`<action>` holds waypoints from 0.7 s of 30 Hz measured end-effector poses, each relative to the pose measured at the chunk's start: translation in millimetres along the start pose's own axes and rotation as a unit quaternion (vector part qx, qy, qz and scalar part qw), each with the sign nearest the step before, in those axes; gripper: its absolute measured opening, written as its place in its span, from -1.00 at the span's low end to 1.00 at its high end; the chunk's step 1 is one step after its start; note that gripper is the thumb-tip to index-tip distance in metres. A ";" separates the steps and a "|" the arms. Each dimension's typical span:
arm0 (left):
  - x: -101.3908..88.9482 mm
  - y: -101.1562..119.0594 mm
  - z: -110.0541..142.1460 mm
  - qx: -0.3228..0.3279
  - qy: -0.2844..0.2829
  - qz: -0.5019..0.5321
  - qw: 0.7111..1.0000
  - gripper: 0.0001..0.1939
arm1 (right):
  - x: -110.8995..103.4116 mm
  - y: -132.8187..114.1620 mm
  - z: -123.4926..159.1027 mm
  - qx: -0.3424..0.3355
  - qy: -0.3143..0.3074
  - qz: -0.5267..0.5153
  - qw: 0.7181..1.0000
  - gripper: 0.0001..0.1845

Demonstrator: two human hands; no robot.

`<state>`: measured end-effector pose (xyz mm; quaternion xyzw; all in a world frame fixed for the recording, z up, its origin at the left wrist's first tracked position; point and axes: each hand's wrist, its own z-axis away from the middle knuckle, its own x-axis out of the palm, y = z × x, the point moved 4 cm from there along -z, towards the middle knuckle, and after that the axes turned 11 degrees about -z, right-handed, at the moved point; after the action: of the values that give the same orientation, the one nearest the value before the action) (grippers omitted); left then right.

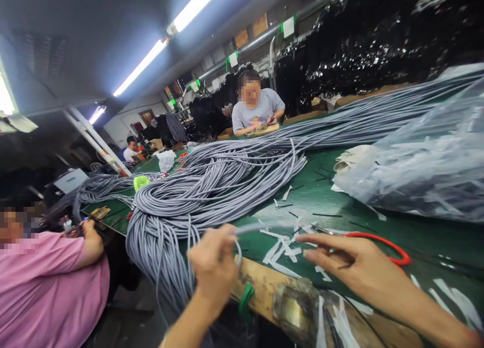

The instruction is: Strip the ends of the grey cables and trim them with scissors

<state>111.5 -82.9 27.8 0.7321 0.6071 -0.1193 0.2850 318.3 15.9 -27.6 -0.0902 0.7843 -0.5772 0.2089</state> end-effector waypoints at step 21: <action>4.7 8.0 20.3 0.053 -0.461 0.211 0.861 -0.19 | -41.0 14.8 6.1 0.057 0.254 -0.277 0.925 -0.56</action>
<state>123.7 -91.3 11.1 0.7179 0.2306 -0.4122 0.5114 359.2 31.0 -33.9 -0.1421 0.7203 -0.6595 -0.1612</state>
